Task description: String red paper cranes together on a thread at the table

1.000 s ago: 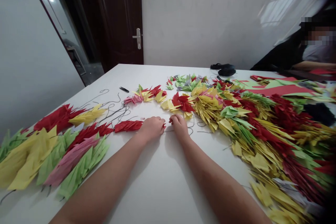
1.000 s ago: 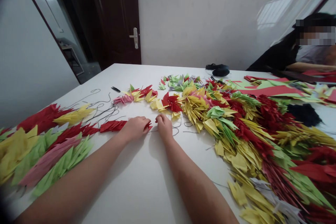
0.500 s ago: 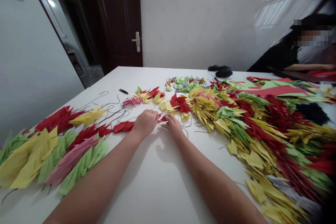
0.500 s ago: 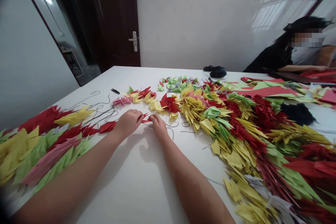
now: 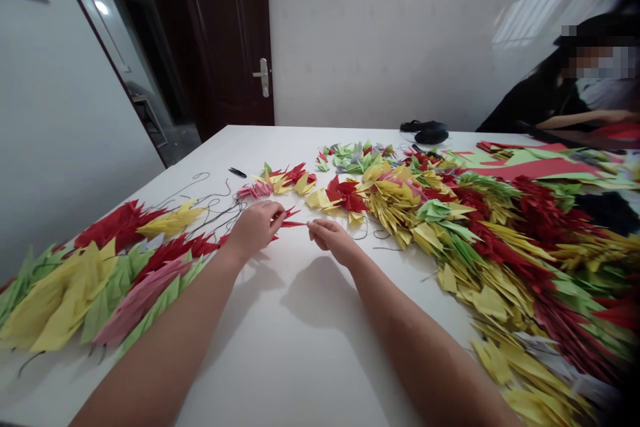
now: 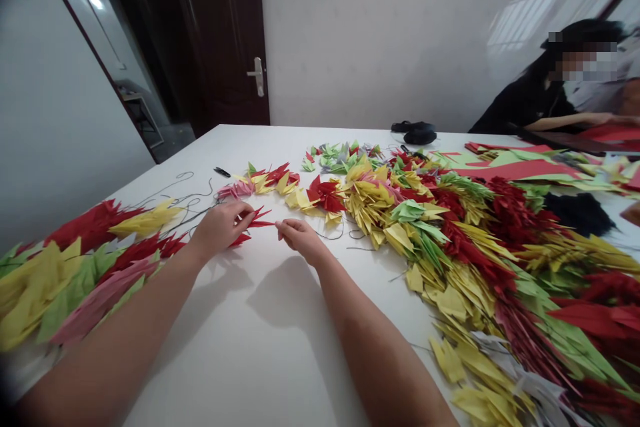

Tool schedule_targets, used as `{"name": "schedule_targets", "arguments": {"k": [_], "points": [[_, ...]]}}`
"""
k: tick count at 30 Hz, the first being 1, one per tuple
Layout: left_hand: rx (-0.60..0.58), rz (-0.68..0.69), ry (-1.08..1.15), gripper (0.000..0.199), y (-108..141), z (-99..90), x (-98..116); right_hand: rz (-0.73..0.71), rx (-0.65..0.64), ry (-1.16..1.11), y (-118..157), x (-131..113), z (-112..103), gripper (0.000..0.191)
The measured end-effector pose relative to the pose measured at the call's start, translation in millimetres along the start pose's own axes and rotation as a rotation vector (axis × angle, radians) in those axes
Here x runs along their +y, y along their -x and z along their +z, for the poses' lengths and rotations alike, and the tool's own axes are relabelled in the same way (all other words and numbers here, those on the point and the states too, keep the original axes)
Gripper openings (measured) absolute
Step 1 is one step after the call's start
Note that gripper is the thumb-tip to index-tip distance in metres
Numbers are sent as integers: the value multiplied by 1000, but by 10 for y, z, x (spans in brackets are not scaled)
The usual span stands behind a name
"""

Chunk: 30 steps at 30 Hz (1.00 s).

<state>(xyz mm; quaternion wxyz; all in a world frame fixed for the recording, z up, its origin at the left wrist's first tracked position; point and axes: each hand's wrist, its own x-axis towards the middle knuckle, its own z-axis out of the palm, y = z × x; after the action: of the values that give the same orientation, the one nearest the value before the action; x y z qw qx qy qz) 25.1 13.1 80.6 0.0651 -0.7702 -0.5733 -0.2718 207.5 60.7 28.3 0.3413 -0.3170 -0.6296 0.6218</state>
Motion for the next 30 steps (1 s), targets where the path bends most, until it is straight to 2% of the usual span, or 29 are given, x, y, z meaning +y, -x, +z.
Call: {"name": "schedule_targets", "arguments": {"k": [7, 14, 18, 22, 25, 30], "points": [[109, -68, 132, 13, 78, -106, -70, -128, 131, -193, -18, -117, -73, 38], [193, -87, 241, 9, 122, -41, -98, -130, 187, -189, -19, -169, -79, 40], [185, -85, 201, 7, 119, 46, -103, -140, 195, -234, -16, -168, -83, 40], [243, -97, 117, 6, 163, 46, -107, -157, 242, -277, -23, -171, -112, 38], [240, -13, -19, 8, 244, 18, -106, -161, 291, -295, -40, -164, -135, 37], [244, 231, -279, 11, 383, 81, -99, -160, 325, -285, -59, -150, -151, 36]]}}
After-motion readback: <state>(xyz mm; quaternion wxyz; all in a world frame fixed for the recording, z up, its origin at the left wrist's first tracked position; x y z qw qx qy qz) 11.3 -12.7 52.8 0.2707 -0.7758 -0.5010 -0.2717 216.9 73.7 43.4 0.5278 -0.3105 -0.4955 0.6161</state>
